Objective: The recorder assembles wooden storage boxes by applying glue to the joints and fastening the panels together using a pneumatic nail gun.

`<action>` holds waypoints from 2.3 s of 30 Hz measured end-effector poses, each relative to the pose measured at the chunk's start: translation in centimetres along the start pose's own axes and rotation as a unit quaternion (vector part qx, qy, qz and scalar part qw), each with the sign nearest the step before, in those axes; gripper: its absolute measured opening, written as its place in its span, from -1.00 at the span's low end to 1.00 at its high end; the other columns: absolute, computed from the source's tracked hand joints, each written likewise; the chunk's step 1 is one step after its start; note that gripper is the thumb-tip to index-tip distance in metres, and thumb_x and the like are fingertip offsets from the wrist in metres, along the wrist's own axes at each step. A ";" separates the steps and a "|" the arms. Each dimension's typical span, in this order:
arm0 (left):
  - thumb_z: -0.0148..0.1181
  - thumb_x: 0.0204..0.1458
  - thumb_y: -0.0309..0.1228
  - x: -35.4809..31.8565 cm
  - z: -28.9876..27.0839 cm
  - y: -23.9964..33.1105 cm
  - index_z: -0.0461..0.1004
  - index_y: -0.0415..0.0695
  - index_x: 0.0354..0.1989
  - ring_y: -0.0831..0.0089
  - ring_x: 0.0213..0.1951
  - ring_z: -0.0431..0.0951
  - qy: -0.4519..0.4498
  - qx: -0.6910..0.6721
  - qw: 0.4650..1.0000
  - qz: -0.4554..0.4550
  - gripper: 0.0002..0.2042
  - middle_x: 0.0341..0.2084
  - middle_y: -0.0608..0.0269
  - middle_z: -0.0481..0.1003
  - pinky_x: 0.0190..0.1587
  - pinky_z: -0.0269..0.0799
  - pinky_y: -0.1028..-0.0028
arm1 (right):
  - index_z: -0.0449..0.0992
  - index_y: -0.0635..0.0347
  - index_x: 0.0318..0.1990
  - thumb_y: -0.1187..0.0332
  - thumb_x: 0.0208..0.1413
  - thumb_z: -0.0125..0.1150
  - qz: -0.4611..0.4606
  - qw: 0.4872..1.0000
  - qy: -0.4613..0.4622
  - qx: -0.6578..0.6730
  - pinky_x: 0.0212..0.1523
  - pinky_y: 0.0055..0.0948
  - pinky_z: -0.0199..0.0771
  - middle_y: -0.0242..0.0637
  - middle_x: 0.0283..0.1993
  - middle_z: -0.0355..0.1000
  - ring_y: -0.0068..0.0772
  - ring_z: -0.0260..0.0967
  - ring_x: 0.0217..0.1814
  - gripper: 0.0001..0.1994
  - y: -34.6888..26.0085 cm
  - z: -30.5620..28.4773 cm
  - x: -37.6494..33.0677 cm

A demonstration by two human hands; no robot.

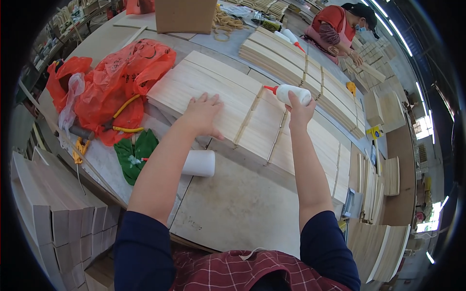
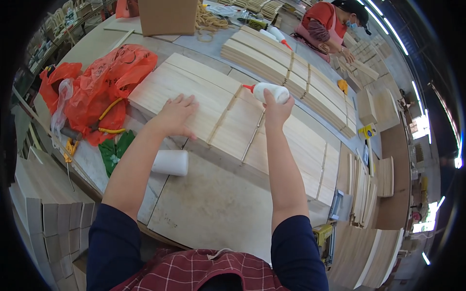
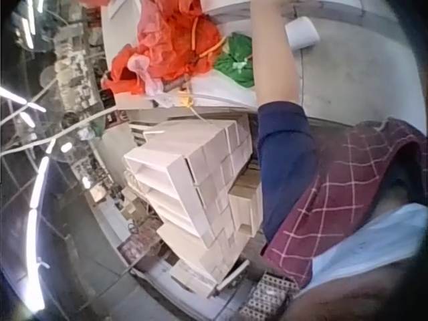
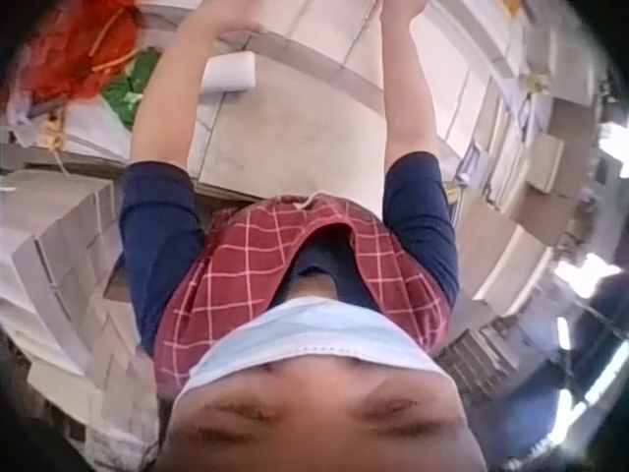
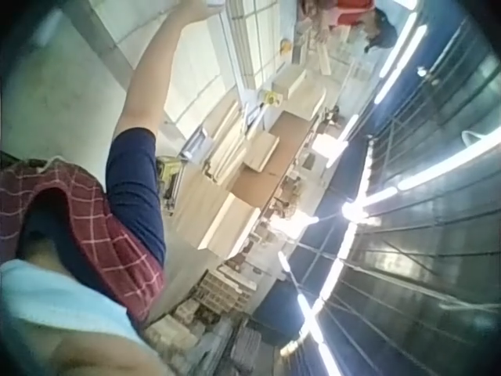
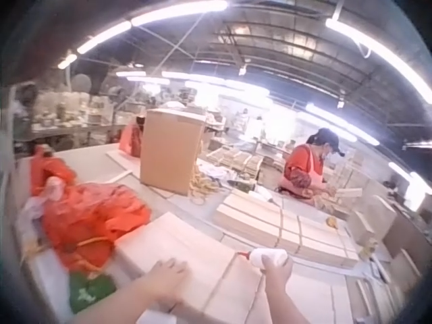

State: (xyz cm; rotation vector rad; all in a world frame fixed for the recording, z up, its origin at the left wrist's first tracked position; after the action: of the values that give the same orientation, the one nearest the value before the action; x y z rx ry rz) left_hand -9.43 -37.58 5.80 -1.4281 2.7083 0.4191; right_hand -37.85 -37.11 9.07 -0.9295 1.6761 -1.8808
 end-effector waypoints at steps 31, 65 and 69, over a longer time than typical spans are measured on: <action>0.35 -0.45 0.10 0.2 0.3 -0.2 0.05 -0.01 0.23 0.15 0.29 -0.15 -0.024 0.008 0.999 -0.022 -0.01 0.28 0.24 -0.11 0.24 -0.14 0.03 | 0.15 0.35 -0.03 0.39 -0.21 0.35 0.044 0.997 -0.059 0.018 -0.42 -0.41 0.56 -0.12 -0.11 0.28 -0.26 0.38 -0.16 -0.41 -2.7 -2.2 -6.9; 0.34 -0.47 0.11 0.1 0.3 -0.1 0.06 -0.04 0.22 0.10 0.28 -0.12 -0.015 0.005 1.000 -0.013 -0.01 0.27 0.17 -0.09 0.22 -0.11 0.02 | 0.18 0.32 -0.01 0.35 -0.19 0.38 -0.060 0.991 -0.105 -0.064 -0.03 -0.46 0.24 -0.21 -0.10 0.24 -0.40 0.21 -0.05 -0.40 -5.2 -3.8 -15.6; 0.35 -0.48 0.11 -0.1 0.5 -0.4 0.07 -0.04 0.22 0.10 0.28 -0.11 -0.011 0.004 1.000 -0.014 -0.01 0.27 0.17 -0.08 0.22 -0.11 0.01 | 0.19 0.31 -0.02 0.36 -0.19 0.37 -0.071 0.985 -0.117 -0.103 -0.04 -0.46 0.24 -0.23 -0.11 0.23 -0.41 0.20 -0.05 -0.42 -5.9 -3.8 -17.1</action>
State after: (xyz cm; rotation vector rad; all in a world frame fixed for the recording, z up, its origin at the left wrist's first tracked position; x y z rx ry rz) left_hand -9.12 -37.56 5.30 -1.4489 2.6666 0.4182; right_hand -28.55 -21.29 11.57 -1.3287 1.7215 -1.6285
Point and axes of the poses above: each hand's wrist, its own x-axis towards the middle knuckle, its own z-axis out of the palm, y = z × x, the point moved 10 cm from there along x, towards the middle knuckle
